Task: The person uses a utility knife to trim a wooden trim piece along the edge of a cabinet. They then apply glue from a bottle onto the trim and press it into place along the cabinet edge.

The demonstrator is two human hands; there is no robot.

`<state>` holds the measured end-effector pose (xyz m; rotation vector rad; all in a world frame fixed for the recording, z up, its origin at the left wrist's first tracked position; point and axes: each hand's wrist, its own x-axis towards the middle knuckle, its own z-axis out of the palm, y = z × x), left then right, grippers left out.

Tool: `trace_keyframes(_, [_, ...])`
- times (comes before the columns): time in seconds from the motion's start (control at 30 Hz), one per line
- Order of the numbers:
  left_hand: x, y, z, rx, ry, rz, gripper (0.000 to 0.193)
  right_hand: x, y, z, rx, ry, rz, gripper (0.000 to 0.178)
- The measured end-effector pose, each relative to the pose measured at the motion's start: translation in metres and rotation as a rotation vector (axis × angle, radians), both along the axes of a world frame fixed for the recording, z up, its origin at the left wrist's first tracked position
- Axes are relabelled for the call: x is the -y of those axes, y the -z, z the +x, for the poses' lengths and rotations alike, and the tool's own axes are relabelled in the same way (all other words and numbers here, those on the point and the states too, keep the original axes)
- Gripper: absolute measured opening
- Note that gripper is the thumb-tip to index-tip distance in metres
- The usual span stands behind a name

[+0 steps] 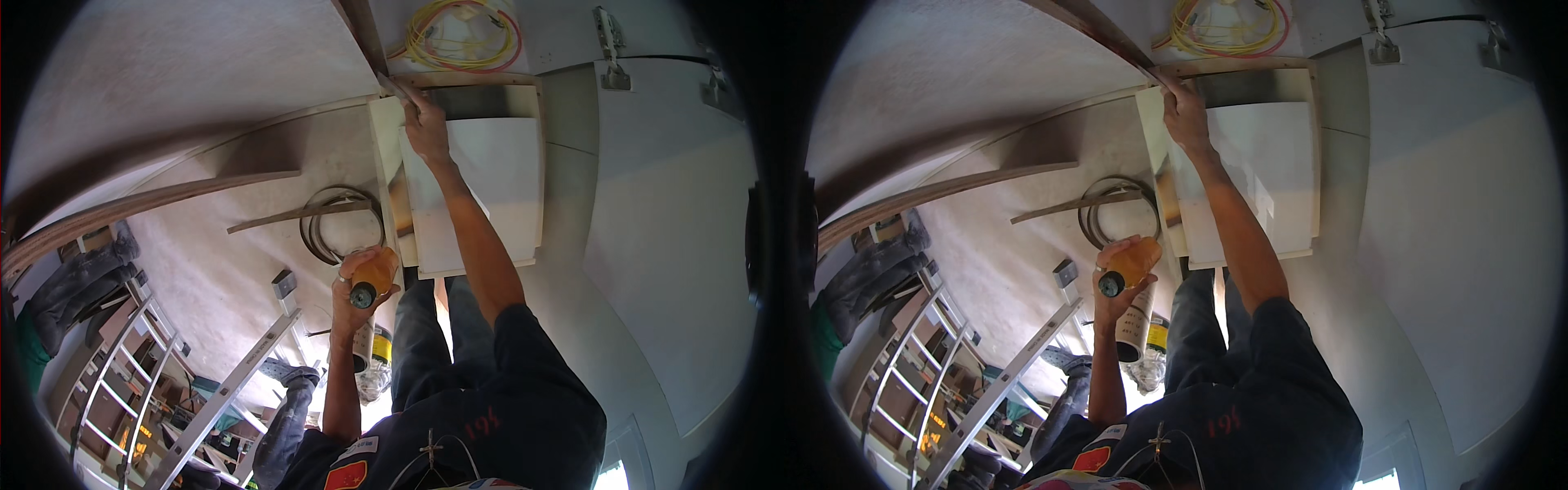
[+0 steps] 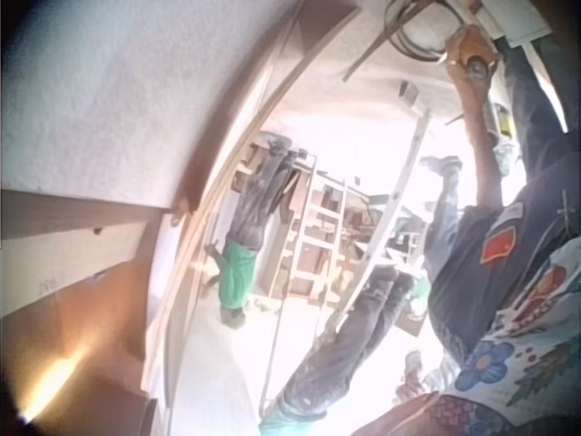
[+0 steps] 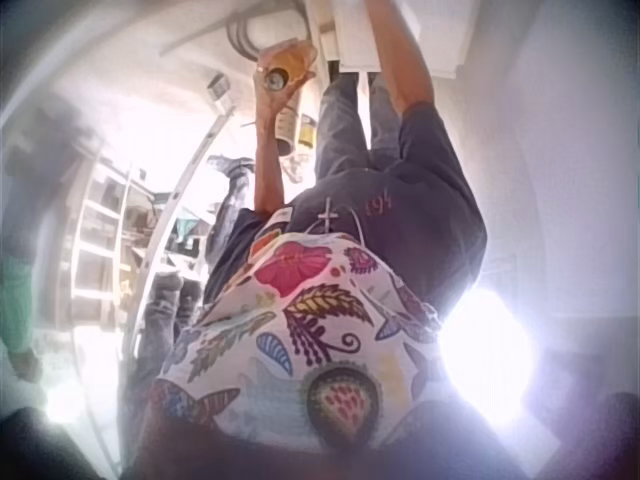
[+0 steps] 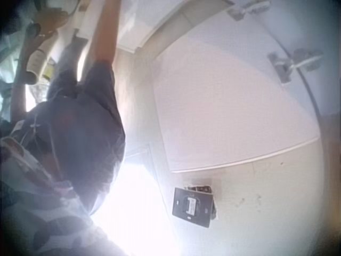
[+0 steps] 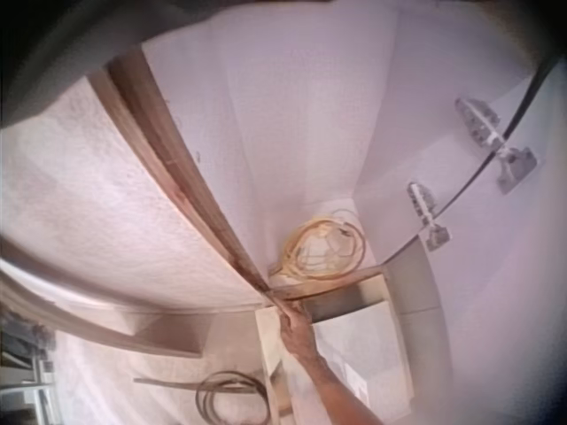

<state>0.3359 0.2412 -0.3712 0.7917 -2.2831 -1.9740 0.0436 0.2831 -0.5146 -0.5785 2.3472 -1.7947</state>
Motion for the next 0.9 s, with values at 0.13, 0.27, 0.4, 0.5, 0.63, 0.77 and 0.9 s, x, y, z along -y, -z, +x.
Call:
trace_keyframes(0.13, [0.0,-0.001,-0.004,-0.017,0.017,-0.026,0.076,-0.001,0.0,-0.004,0.118,-0.012,0.067,0.036])
trace_keyframes(0.27, [-0.001,-0.002,-0.002,-0.023,-0.019,0.011,0.076,0.006,-0.009,-0.006,0.131,-0.019,0.106,0.037])
trace_keyframes(0.4, [0.0,-0.002,-0.001,-0.015,-0.014,0.003,0.075,0.012,0.011,-0.006,-0.053,0.04,0.025,0.042])
trace_keyframes(0.5, [0.001,-0.002,0.001,-0.015,-0.009,-0.016,0.075,0.013,-0.002,-0.001,0.144,-0.005,0.052,0.039])
trace_keyframes(0.63, [0.0,0.002,0.004,-0.027,-0.025,0.023,0.075,0.008,-0.008,-0.004,0.13,-0.04,0.065,0.038])
trace_keyframes(0.77, [-0.002,-0.001,0.0,-0.031,-0.009,-0.004,0.075,-0.009,-0.015,-0.012,0.173,-0.075,0.141,0.036])
trace_keyframes(0.9, [-0.002,0.001,0.002,-0.036,-0.009,0.023,0.075,-0.015,-0.01,-0.019,0.212,-0.114,0.128,0.035])
